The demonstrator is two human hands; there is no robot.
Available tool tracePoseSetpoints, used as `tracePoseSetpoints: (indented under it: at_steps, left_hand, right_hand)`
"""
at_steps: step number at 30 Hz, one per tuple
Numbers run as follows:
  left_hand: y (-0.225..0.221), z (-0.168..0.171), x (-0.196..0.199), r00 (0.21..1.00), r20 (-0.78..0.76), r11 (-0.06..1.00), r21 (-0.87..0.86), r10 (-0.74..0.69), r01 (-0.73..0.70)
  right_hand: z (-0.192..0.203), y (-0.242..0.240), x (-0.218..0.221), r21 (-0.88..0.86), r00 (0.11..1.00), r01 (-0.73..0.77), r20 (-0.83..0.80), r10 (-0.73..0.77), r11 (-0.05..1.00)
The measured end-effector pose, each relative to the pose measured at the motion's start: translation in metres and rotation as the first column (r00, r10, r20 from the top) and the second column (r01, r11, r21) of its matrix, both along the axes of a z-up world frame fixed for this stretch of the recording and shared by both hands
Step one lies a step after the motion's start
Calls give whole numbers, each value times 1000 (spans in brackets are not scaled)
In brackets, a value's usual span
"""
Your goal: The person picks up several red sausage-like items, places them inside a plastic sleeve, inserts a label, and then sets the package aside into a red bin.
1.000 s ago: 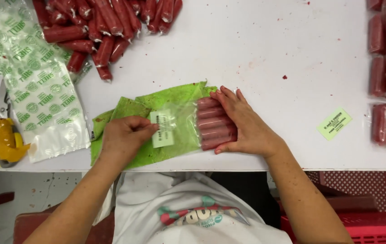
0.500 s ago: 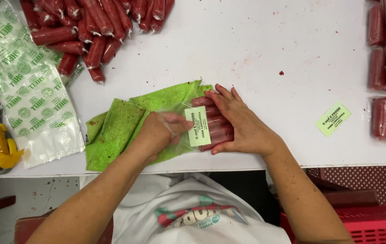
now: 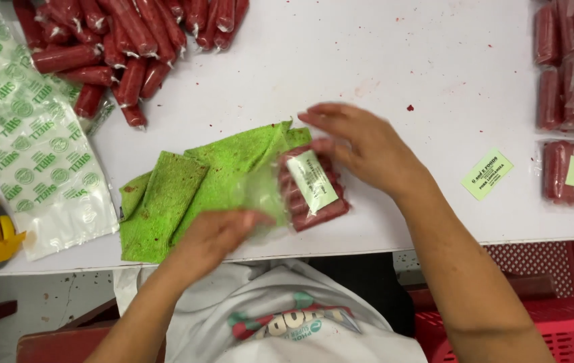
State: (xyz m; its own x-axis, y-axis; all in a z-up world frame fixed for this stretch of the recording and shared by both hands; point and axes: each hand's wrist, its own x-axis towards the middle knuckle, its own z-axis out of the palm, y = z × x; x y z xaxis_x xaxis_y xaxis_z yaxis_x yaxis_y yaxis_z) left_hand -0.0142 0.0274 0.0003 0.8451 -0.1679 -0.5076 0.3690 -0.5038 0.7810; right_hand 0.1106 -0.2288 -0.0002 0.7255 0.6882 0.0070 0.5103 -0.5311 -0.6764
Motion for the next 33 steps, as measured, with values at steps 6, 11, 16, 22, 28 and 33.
tracePoseSetpoints:
  at_steps: [6,11,16,22,28,33]
  left_hand:
    - [5,-53,-52,951,308,992,114,12,-49]
    - [4,-52,-51,824,553,991,-104,124,-79]
    - [14,33,-36,602,791,987,-157,107,31]
    - [-6,2,8,734,670,971,-230,109,65]
    - [-40,-31,6,464,833,912,-393,301,114]
    - [-59,-17,15,597,677,898,-388,431,-208]
  right_hand:
    - [-1,76,12,-106,918,-225,-356,175,969]
    - [-13,64,18,-74,929,-212,-325,178,974]
    - [31,9,-28,498,971,50,-225,73,865]
    - [-38,-1,-60,852,983,181,-165,-77,491]
    - [-73,-27,-88,830,907,307,-106,-407,467]
    - [-85,-20,-77,808,783,544,-392,-483,227]
